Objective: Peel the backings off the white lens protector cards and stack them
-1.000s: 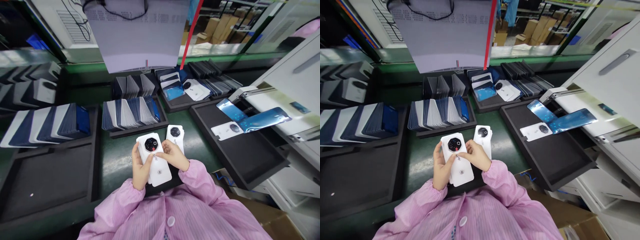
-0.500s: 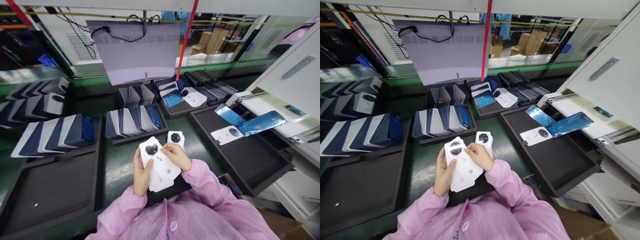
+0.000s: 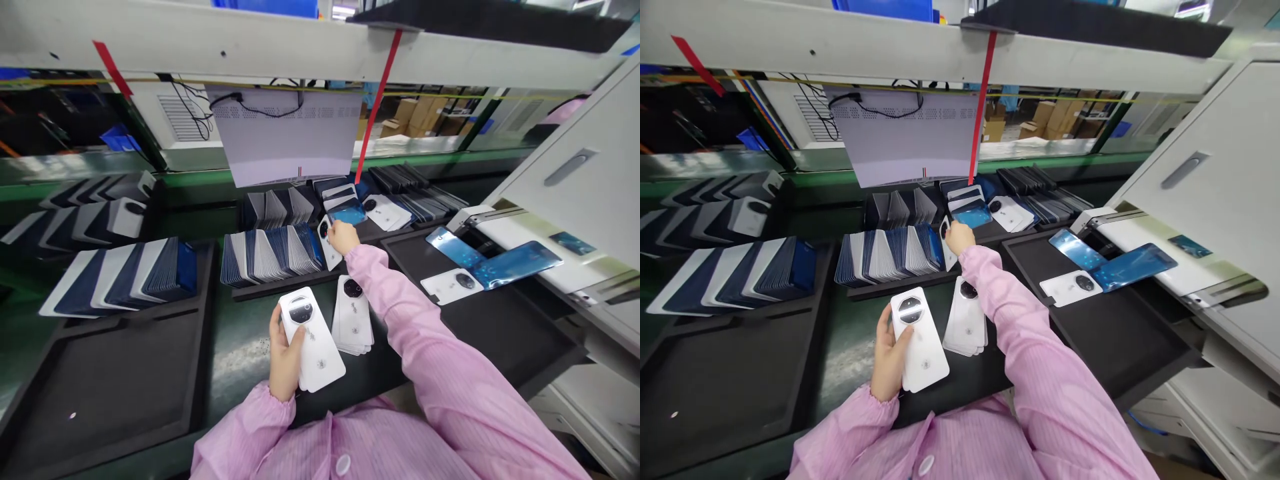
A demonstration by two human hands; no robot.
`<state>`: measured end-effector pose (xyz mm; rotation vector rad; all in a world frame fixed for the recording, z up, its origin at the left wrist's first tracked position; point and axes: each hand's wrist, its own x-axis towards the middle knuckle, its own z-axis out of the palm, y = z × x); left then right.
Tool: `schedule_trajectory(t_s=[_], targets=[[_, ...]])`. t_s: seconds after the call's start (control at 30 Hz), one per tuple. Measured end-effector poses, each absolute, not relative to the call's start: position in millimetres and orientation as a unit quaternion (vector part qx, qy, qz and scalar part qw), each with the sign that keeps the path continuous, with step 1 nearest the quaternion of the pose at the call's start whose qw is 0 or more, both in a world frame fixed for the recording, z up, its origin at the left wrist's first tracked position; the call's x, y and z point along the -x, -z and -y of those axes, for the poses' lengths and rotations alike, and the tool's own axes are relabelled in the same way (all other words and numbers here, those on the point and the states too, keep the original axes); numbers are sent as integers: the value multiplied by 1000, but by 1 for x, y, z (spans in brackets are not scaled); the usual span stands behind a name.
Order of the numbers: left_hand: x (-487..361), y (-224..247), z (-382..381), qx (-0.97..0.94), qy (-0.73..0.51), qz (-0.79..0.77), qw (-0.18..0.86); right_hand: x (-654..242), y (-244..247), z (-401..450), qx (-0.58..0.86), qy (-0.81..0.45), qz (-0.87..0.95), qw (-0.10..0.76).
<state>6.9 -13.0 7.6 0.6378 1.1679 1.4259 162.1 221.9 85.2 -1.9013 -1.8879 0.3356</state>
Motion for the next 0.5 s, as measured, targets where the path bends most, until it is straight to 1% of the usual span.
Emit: schedule_trajectory(t_s=[0.13,0.3,0.4,0.5], targets=[[-6,-8,12,-264,-620,-486,556,-133,-78,-248,682,-113,707,146],[-4,-6,12,-272,-616,-494,551,-121,-65,-247,662,-122,735,81],[-4,-4,13,-284,-615,-496,543,-127,-60,-237,642,-136,752,52],[-5,-2,13,-292,-612,-494,544,-135,-56,-224,618,-150,771,40]])
